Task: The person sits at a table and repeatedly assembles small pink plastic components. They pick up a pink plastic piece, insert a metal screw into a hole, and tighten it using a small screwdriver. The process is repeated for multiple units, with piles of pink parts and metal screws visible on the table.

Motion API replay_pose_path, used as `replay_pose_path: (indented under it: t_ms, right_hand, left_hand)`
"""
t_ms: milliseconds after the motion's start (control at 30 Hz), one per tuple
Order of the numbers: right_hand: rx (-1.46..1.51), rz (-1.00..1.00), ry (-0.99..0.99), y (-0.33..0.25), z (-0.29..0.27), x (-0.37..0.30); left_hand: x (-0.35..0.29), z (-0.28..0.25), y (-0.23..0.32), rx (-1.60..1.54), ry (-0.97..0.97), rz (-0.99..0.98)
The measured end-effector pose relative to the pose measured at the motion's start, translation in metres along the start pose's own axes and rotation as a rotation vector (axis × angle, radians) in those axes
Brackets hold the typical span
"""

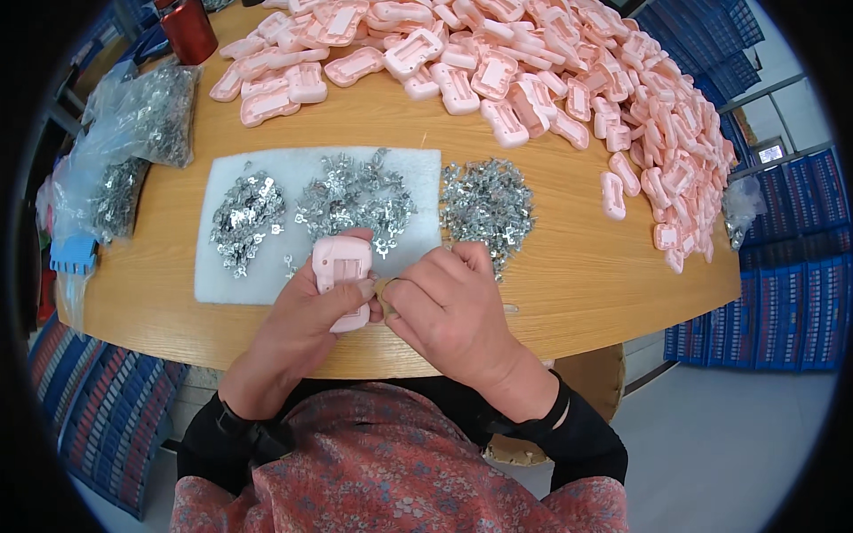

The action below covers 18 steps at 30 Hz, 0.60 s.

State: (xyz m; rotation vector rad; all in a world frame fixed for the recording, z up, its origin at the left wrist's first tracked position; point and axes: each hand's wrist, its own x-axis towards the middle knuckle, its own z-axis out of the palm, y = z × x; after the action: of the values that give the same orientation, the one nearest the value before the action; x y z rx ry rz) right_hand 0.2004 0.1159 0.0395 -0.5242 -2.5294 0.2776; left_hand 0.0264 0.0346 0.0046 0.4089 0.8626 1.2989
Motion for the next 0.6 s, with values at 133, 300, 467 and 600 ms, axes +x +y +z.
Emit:
replay_pose_path:
  t_ms: [133,300,467,600]
  right_hand:
    - [0.134,0.061,0.004,0.002,-0.002,-0.003]
    - [0.56,0.447,-0.107,0.007,-0.005,-0.008]
    - [0.784,0.645,-0.335,0.008,-0.019,0.001]
    - [1.005,0.82,-0.401,0.009,-0.014,-0.005]
  left_hand:
    - [-0.003,0.004,0.003,-0.018,0.055,0.019]
    - [-0.004,0.006,0.011,0.186,-0.031,0.05]
    - [-0.006,0.003,0.009,0.239,-0.114,0.039]
    - [-0.008,0.003,0.008,0.214,-0.127,0.011]
